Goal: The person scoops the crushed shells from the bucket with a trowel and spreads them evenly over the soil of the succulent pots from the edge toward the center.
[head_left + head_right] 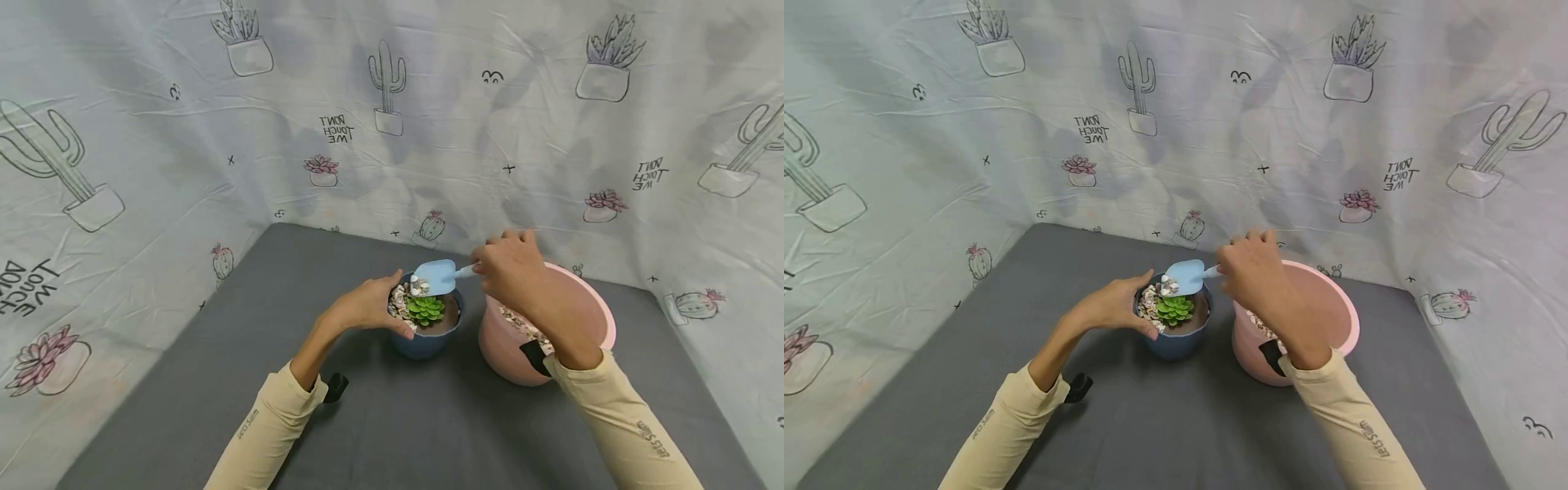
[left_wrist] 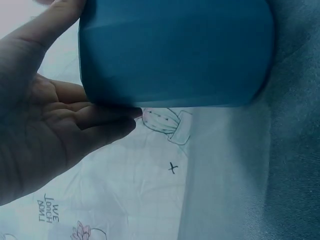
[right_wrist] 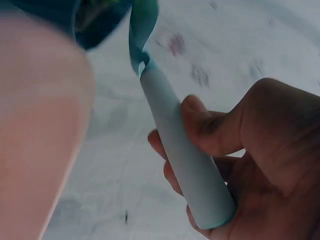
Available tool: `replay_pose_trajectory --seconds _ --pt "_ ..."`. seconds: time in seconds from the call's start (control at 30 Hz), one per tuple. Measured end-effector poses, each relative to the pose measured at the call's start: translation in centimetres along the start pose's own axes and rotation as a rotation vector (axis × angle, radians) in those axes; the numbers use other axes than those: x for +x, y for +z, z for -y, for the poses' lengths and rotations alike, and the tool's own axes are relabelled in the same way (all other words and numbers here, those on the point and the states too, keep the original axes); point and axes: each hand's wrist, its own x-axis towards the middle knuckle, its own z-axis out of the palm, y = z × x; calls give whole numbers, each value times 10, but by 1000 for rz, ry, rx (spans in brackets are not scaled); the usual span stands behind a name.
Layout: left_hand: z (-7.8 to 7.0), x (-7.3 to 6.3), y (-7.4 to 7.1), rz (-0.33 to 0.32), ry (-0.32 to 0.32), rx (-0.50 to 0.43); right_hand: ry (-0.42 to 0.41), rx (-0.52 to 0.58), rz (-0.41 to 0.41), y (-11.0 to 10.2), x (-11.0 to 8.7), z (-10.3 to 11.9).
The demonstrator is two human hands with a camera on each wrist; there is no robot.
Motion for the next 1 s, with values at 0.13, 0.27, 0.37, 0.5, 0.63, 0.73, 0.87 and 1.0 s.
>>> replay_pose_trajectory --seconds 0.13,0.27,0.37,0.5,0.63,0.73,0.87,1.0 --pt "-3 2 3 0 -27 -7 -54 -112 -68 6 4 11" --pt "-4 1 1 2 -35 -3 -93 -184 -158 4 2 13" --pt "-5 -1 0 2 -50 -6 -120 -198 -179 3 2 13" --pt "-5 -2 0 -1 -47 -17 -115 -177 -252 4 -2 10" --pt "-8 -2 4 -25 -58 -21 -66 -137 -359 0 -12 -1" --pt "-10 -2 6 -56 -87 -12 -32 -109 -410 -8 -23 -13" --pt "-13 -3 8 -74 -118 -1 5 -93 -430 -23 -49 -37" --pt "-17 -6 7 -57 -110 50 79 -124 -351 -34 -79 -66"
